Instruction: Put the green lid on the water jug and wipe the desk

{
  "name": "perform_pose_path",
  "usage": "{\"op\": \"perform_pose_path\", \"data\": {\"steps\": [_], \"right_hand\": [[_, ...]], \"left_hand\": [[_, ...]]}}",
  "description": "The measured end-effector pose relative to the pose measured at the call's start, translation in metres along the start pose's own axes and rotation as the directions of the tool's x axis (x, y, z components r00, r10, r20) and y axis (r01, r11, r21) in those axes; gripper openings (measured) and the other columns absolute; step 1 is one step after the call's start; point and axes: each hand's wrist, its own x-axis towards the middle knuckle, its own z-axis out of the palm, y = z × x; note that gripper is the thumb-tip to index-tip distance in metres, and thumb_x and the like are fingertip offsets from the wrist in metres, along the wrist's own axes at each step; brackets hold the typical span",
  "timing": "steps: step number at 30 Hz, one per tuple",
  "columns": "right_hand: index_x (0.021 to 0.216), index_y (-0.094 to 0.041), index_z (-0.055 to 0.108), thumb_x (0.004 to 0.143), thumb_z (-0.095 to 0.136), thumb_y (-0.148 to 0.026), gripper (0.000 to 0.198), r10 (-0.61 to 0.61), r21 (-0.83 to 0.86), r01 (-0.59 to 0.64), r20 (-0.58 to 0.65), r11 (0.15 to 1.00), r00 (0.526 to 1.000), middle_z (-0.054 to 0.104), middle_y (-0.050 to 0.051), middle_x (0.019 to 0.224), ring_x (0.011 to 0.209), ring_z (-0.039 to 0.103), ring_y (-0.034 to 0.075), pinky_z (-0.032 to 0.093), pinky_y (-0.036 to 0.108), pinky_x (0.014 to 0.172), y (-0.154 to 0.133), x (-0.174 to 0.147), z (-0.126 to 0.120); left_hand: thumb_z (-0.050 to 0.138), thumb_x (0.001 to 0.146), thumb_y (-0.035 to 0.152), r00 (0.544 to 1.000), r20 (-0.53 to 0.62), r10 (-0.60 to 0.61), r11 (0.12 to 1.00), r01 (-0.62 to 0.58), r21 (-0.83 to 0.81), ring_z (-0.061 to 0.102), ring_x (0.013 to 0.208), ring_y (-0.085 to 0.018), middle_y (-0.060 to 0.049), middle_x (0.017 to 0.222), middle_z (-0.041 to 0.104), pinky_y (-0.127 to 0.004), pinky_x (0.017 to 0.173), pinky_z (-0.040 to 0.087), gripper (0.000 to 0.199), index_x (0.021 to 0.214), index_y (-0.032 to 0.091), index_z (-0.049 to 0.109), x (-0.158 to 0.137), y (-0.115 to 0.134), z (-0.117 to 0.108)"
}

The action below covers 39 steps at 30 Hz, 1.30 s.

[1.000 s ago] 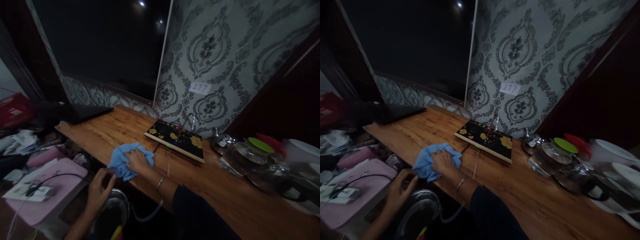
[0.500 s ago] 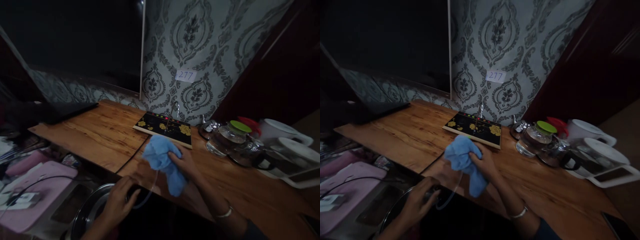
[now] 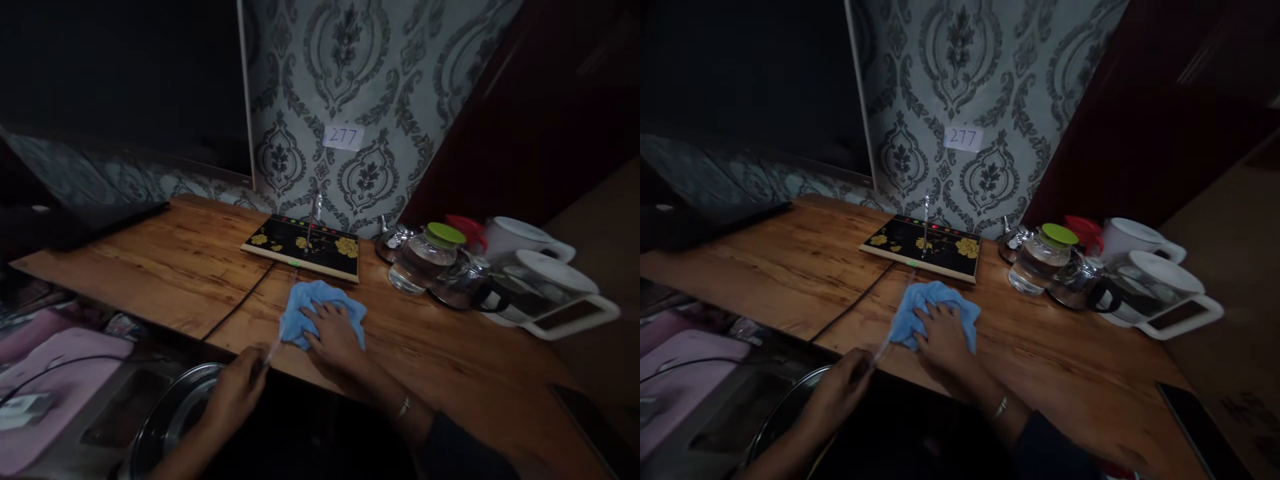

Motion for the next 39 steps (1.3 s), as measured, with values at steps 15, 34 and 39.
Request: {"op": "perform_pose_path", "data": {"steps": [15, 34, 39], "right_hand": [[0.129, -0.027, 0.058, 0.093, 0.053, -0.041, 0.039, -0.214, 0.066, 0.215, -0.015, 0.974, 0.977, 0.054, 0.006, 0.133, 0.113, 0.040, 0.029, 0.031, 0.044, 0.092, -0.039, 0.028, 0.009], [0.140, -0.024, 0.050, 0.094, 0.048, -0.037, 0.048, 0.375, -0.159, -0.384, -0.087, 0.909, 0.923, 0.047, 0.009, 0.144, 0.121, 0.040, 0.035, 0.033, 0.049, 0.095, 0.101, -0.109, -0.016], [0.145, -0.032, 0.040, 0.092, 0.053, -0.050, 0.057, 0.033, -0.027, -0.034, -0.044, 0.999, 0.999, 0.044, 0.005, 0.147, 0.126, 0.035, 0.031, 0.026, 0.049, 0.101, 0.044, -0.048, -0.011]], "left_hand": [[0.057, 0.078, 0.046, 0.956, -0.118, -0.268, 0.955, 0.248, -0.160, 0.060, 0.065, -0.014, 0.001, 0.070, 0.061, -0.024, 0.064, 0.049, 0.029, 0.084, 0.019, 0.064, 0.036, 0.002, -0.048], [0.050, 0.081, 0.062, 0.992, 0.047, -0.117, 0.993, 0.117, 0.010, 0.068, 0.067, -0.019, -0.001, 0.073, 0.071, -0.025, 0.061, 0.052, 0.042, 0.082, 0.022, 0.065, 0.023, -0.016, -0.034], [0.052, 0.077, 0.056, 0.983, 0.108, -0.147, 0.989, 0.144, 0.037, 0.072, 0.069, -0.021, 0.000, 0.078, 0.075, -0.026, 0.060, 0.055, 0.033, 0.082, 0.026, 0.064, 0.019, -0.019, -0.030]]}}
